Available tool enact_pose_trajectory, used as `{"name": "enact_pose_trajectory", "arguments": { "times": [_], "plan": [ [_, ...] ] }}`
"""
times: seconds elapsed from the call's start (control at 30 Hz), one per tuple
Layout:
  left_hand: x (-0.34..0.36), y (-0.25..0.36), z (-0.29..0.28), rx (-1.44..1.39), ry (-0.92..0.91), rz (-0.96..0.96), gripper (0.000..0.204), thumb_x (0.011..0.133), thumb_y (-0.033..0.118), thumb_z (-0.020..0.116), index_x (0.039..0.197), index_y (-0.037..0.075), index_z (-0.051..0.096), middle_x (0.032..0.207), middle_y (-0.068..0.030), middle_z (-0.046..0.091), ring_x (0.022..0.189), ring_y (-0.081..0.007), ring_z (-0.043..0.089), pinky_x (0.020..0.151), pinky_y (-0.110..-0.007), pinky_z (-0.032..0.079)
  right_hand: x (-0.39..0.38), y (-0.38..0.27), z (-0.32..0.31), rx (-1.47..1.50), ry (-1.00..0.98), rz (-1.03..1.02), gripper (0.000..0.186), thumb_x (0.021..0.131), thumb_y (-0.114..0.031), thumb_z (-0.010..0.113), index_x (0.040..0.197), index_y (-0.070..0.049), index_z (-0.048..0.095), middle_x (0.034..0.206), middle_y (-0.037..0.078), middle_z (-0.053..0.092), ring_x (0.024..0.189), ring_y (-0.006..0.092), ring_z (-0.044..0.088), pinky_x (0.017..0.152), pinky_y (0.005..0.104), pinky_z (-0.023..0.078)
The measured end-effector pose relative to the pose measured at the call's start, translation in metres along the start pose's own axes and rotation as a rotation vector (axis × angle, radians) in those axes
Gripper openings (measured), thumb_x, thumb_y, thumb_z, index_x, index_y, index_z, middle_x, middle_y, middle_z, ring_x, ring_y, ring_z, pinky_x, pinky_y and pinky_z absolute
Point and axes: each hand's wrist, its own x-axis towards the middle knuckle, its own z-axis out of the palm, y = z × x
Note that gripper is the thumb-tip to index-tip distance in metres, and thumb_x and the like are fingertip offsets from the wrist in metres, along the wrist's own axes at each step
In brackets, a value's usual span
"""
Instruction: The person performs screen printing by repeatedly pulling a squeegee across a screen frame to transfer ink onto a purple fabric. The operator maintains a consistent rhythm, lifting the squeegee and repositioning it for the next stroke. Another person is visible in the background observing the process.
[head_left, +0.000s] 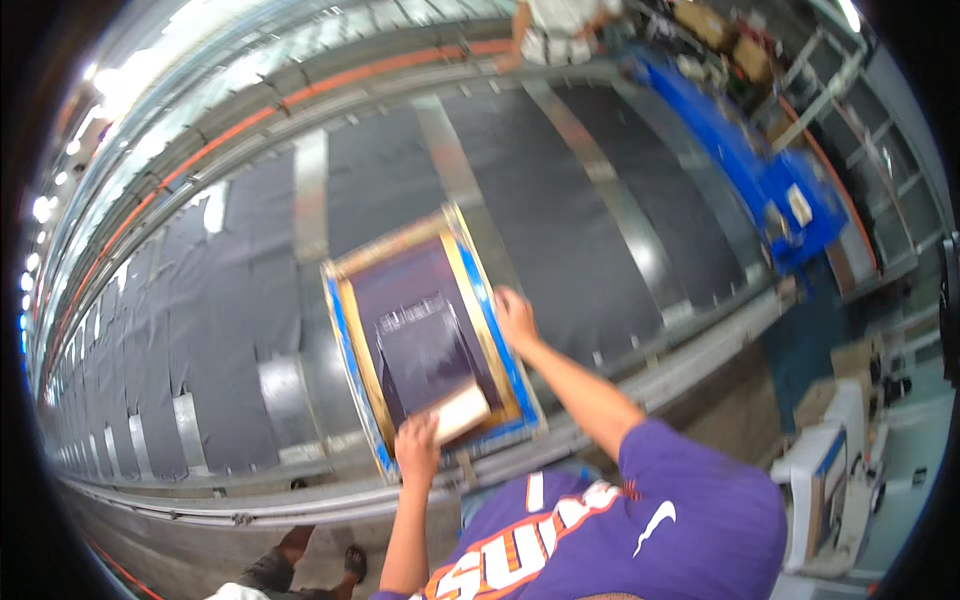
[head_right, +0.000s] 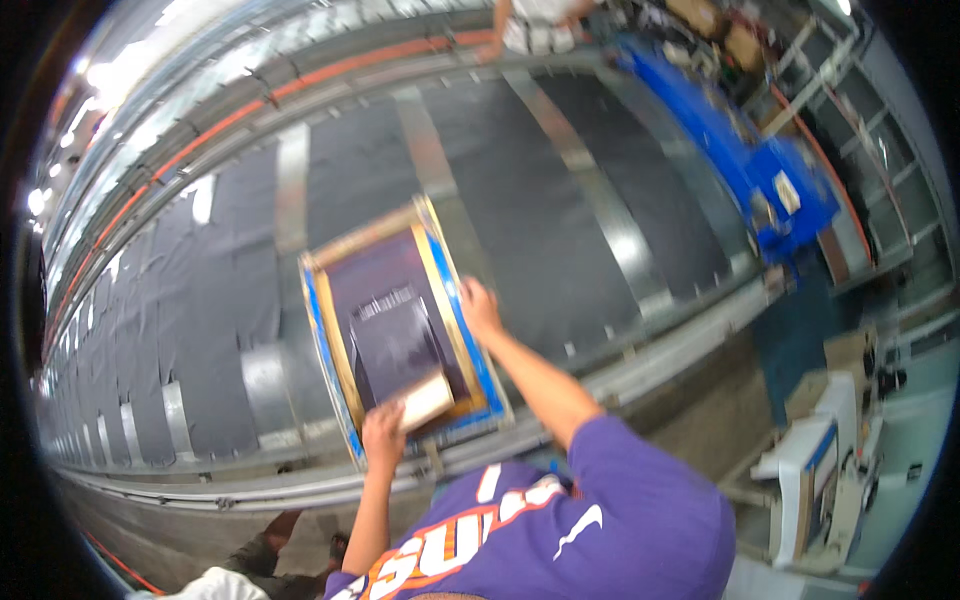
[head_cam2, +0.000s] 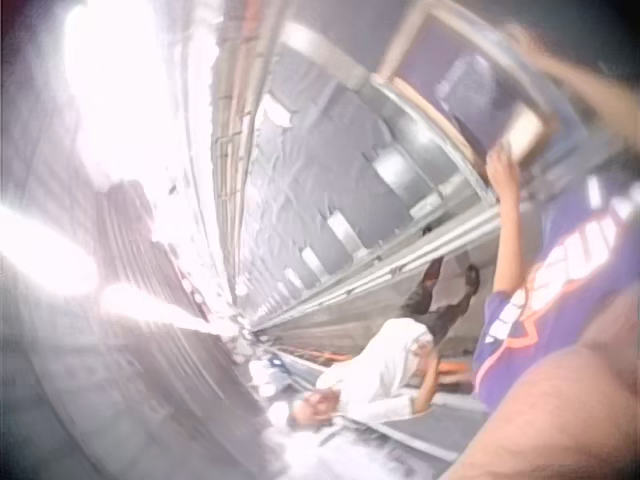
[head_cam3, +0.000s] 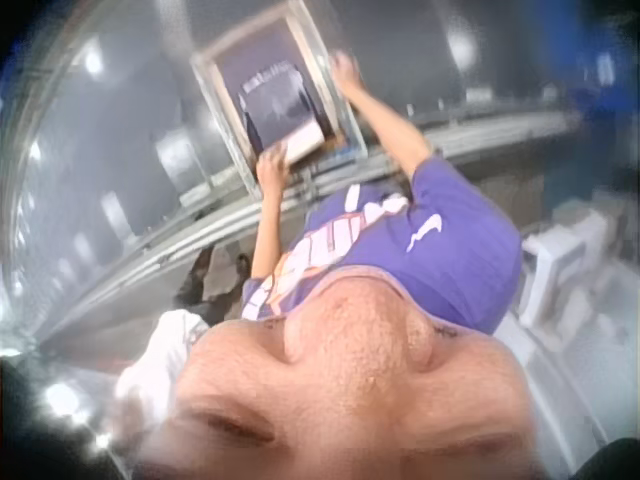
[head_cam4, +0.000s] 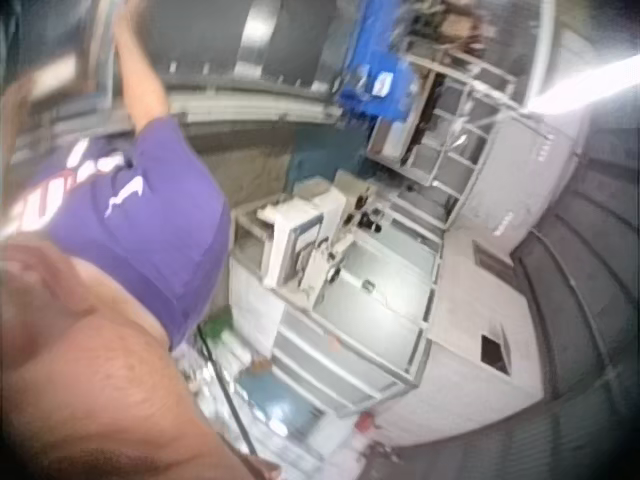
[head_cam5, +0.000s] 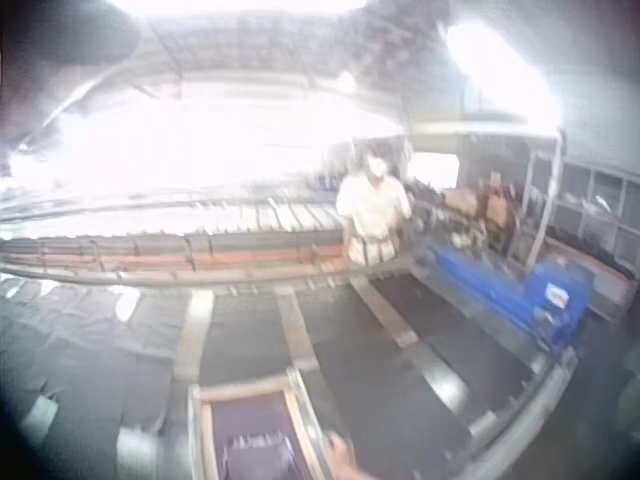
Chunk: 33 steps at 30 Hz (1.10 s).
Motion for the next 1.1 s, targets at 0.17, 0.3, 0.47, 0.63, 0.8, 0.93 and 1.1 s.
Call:
{"name": "enact_pose_trajectory", "arguments": {
  "times": [0.17, 0.3, 0.47, 0.63, 0.8, 0.93, 1.1],
  "plan": [
    [0.028, 0.083, 0.027, -0.042, -0.069, -0.039, 0.063, 0.069, -0.004, 0.071, 0.129, 0.014, 0.069, 0.136, -0.0100, 0.062, 0.124, -0.0331, 0.056, 0.108, -0.043, 0.044, 0.049, -0.004, -0.084, 0.034, -0.037, -0.081, 0.023, 0.100, -0.019, 0.055, 0.108, -0.002, 0.068, 0.096, 0.025, 0.069, 0.095, 0.0453, 0.066, 0.077, 0.0484, 0.053],
    [0.069, 0.194, 0.109, -0.106, -0.095, 0.005, 0.069, 0.067, -0.007, 0.071, 0.132, 0.013, 0.067, 0.137, -0.0101, 0.062, 0.126, -0.0332, 0.056, 0.109, -0.043, 0.044, 0.104, 0.077, -0.207, 0.038, 0.037, -0.142, 0.024, 0.099, -0.022, 0.054, 0.106, -0.006, 0.069, 0.092, 0.027, 0.069, 0.094, 0.0488, 0.065, 0.081, 0.0544, 0.052],
    [0.118, 0.299, 0.159, -0.127, -0.130, -0.039, 0.064, 0.070, -0.004, 0.070, 0.133, 0.011, 0.066, 0.138, -0.0093, 0.062, 0.126, -0.0326, 0.056, 0.109, -0.041, 0.044, 0.162, 0.115, -0.298, -0.070, 0.021, -0.180, 0.024, 0.099, -0.022, 0.057, 0.108, -0.005, 0.071, 0.100, 0.021, 0.072, 0.097, 0.0423, 0.068, 0.084, 0.0471, 0.054],
    [0.153, 0.392, 0.222, -0.198, -0.120, 0.111, 0.064, 0.068, 0.000, 0.073, 0.130, 0.012, 0.066, 0.134, -0.0087, 0.064, 0.122, -0.0316, 0.057, 0.105, -0.043, 0.048, 0.209, 0.182, -0.413, -0.169, 0.110, -0.304, 0.026, 0.098, -0.025, 0.058, 0.107, -0.006, 0.073, 0.102, 0.022, 0.072, 0.099, 0.0435, 0.068, 0.088, 0.0492, 0.055],
    [0.186, 0.495, 0.307, -0.178, -0.124, 0.091, 0.062, 0.069, 0.002, 0.074, 0.130, 0.012, 0.067, 0.134, -0.0073, 0.065, 0.121, -0.0316, 0.059, 0.103, -0.042, 0.049, 0.266, 0.259, -0.516, -0.261, 0.106, -0.280, 0.024, 0.097, -0.026, 0.060, 0.106, -0.009, 0.074, 0.098, 0.020, 0.073, 0.096, 0.0411, 0.070, 0.084, 0.0459, 0.055],
    [0.214, 0.562, 0.351, -0.167, -0.167, 0.157, 0.064, 0.070, 0.005, 0.076, 0.132, 0.012, 0.063, 0.136, -0.0064, 0.063, 0.121, -0.0314, 0.058, 0.100, -0.045, 0.049, 0.300, 0.322, -0.583, -0.315, 0.086, -0.247, 0.025, 0.097, -0.027, 0.060, 0.106, -0.010, 0.074, 0.095, 0.018, 0.074, 0.094, 0.0390, 0.071, 0.083, 0.0448, 0.056],
    [0.237, 0.596, 0.381, -0.092, -0.158, 0.166, 0.061, 0.072, 0.007, 0.075, 0.131, 0.015, 0.064, 0.131, -0.0056, 0.066, 0.119, -0.0295, 0.059, 0.097, -0.043, 0.049, 0.320, 0.374, -0.613, -0.282, 0.081, -0.216, 0.025, 0.097, -0.028, 0.060, 0.107, -0.010, 0.074, 0.095, 0.017, 0.075, 0.094, 0.0366, 0.071, 0.083, 0.0433, 0.055]
  ]
}}
